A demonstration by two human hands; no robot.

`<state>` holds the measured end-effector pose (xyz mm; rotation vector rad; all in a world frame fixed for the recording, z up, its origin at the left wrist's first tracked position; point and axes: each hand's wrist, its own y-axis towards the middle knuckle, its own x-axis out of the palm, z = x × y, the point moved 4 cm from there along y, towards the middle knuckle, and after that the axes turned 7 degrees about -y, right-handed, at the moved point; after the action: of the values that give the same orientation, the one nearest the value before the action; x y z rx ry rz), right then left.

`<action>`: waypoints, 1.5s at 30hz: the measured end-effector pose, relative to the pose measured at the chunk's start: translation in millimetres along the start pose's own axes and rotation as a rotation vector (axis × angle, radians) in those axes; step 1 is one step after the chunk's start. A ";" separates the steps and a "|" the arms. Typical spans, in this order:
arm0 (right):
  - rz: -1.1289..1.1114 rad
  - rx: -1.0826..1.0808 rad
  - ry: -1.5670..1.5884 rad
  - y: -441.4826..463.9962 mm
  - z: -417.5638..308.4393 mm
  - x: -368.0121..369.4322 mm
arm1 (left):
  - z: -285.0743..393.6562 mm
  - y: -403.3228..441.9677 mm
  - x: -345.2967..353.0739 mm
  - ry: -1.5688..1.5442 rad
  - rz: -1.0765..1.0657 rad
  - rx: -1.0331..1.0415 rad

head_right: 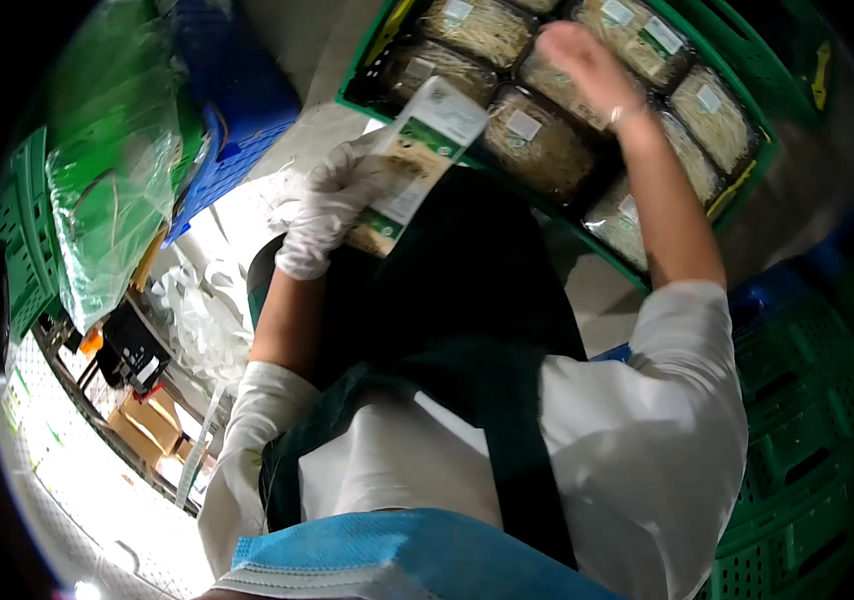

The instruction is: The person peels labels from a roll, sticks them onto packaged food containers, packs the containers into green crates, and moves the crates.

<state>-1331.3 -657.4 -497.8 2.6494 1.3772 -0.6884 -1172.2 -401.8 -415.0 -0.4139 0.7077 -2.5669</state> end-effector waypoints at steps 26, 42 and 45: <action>0.325 0.123 -1.127 -112.1 63.4 73.8 | -4.4 -6.2 -35.5 0.079 0.223 -0.153; -0.081 0.138 0.505 -70.7 -21.2 83.7 | -10.4 -23.1 -12.4 0.190 0.006 0.052; -0.064 -0.139 0.272 -56.6 -121.7 91.0 | -6.2 -35.4 -5.5 0.260 -0.007 0.083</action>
<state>-1288.1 -522.2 -419.6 2.6726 1.5171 -0.2313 -1181.8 -369.3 -401.8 -0.0551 0.6850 -2.6741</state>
